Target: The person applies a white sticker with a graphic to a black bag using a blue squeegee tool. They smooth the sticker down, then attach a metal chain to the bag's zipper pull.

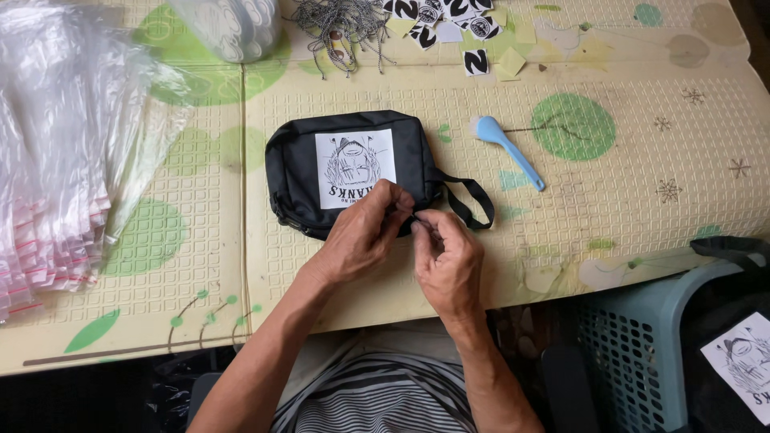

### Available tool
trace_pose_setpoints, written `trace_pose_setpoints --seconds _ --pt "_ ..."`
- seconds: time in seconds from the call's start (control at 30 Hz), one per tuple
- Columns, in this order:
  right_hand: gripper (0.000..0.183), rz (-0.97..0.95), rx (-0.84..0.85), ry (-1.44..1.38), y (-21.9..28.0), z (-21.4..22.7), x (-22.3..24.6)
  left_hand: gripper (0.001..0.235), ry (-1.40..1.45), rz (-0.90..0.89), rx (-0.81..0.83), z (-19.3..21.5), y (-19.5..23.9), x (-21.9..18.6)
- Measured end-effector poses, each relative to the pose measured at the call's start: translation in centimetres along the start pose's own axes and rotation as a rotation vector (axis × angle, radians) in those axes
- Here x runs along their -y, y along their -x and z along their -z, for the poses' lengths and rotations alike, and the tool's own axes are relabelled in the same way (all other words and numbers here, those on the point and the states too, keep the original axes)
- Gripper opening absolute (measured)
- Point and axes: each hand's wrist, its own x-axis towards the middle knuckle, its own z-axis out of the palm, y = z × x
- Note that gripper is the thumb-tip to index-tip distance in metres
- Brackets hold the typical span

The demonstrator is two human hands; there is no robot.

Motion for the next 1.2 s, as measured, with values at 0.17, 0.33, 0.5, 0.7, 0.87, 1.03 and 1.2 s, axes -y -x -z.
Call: trace_pose_setpoints --seconds 0.17,0.33,0.5,0.7,0.87,1.03,1.2 --pt "0.005 -0.021 -0.025 -0.028 0.0 -0.8 -0.5 0.015 0.024 -0.052 -0.027 -0.5 0.2 0.6" --pt "0.006 -0.090 -0.045 -0.100 -0.2 -0.9 -0.2 0.014 0.083 -0.088 -0.066 0.1 0.1 0.2" --pt "0.007 -0.096 -0.027 -0.131 0.0 -0.9 -0.8 0.031 0.193 -0.080 -0.113 0.0 -0.1 0.3" --pt "0.007 -0.135 -0.026 -0.033 0.2 0.3 0.2 0.025 0.152 -0.042 -0.184 -0.9 0.1 1.3" --pt "0.014 0.051 0.065 0.168 -1.6 3.0 0.5 0.025 0.124 -0.002 -0.177 -0.9 0.1 1.0" --pt "0.025 0.130 0.077 0.165 -1.2 2.2 0.5 0.022 0.114 0.016 -0.169 -0.9 0.0 0.8" --pt "0.044 0.092 0.106 0.230 -0.3 0.5 -0.5 0.022 0.083 0.027 -0.155 -0.7 0.0 0.8"
